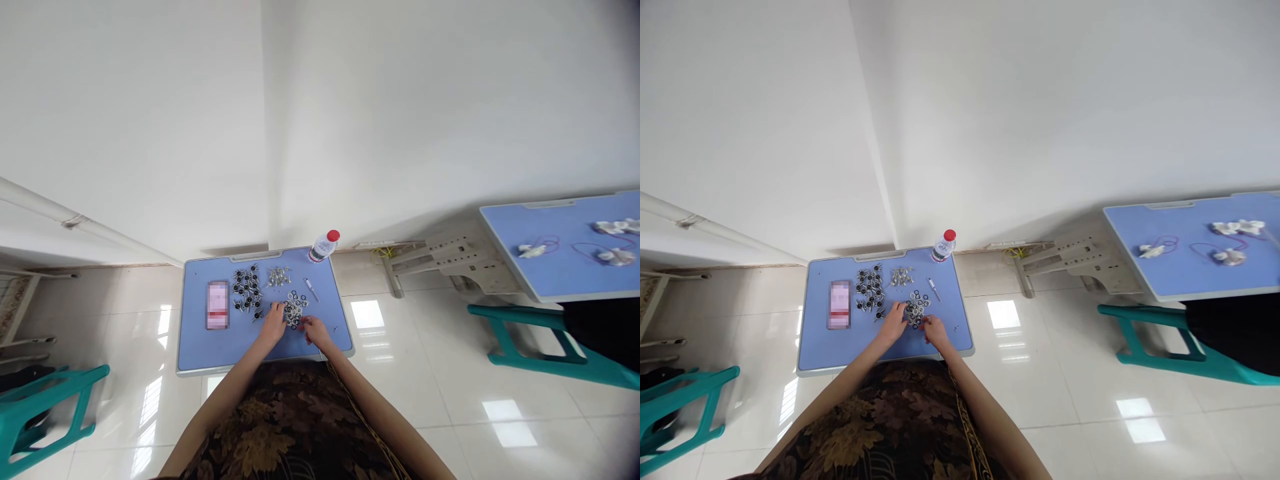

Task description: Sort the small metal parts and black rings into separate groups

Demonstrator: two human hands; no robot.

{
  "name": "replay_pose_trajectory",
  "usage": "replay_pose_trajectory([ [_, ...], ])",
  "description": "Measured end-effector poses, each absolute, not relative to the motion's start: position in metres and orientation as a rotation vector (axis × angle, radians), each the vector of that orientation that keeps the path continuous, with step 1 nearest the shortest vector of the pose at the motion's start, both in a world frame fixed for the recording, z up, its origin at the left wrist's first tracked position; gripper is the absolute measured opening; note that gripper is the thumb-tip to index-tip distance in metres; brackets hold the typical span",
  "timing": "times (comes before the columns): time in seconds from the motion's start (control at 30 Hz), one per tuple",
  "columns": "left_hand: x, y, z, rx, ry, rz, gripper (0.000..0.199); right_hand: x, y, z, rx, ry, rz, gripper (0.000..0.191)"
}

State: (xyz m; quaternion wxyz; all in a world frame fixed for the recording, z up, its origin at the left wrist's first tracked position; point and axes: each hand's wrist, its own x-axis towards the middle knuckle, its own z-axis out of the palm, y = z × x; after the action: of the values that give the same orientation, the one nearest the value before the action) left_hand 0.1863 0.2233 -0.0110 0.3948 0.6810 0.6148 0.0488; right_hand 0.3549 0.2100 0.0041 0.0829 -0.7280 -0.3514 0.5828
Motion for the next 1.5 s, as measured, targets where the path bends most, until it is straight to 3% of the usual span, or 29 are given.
replay_pose_trajectory([
  [0.23, 0.189, 0.231, -0.013, 1.624, 1.609, 0.258, 0.048, 0.354, 0.227, 0.005, -1.981, -0.761, 1.623, 0.015],
  [0.53, 0.182, 0.237, -0.029, 1.721, 1.768, 0.355, 0.073, 0.371, 0.206, -0.007, -2.138, -0.643, 1.59, 0.022],
  [1.23, 0.182, 0.256, -0.007, 1.7, 1.567, 0.239, 0.058, 0.366, 0.205, -0.012, -2.047, -0.512, 1.673, 0.016],
  [1.5, 0.184, 0.213, -0.015, 1.497, 1.632, 0.24, 0.069, 0.355, 0.221, -0.015, -1.921, -0.387, 1.678, 0.032],
])
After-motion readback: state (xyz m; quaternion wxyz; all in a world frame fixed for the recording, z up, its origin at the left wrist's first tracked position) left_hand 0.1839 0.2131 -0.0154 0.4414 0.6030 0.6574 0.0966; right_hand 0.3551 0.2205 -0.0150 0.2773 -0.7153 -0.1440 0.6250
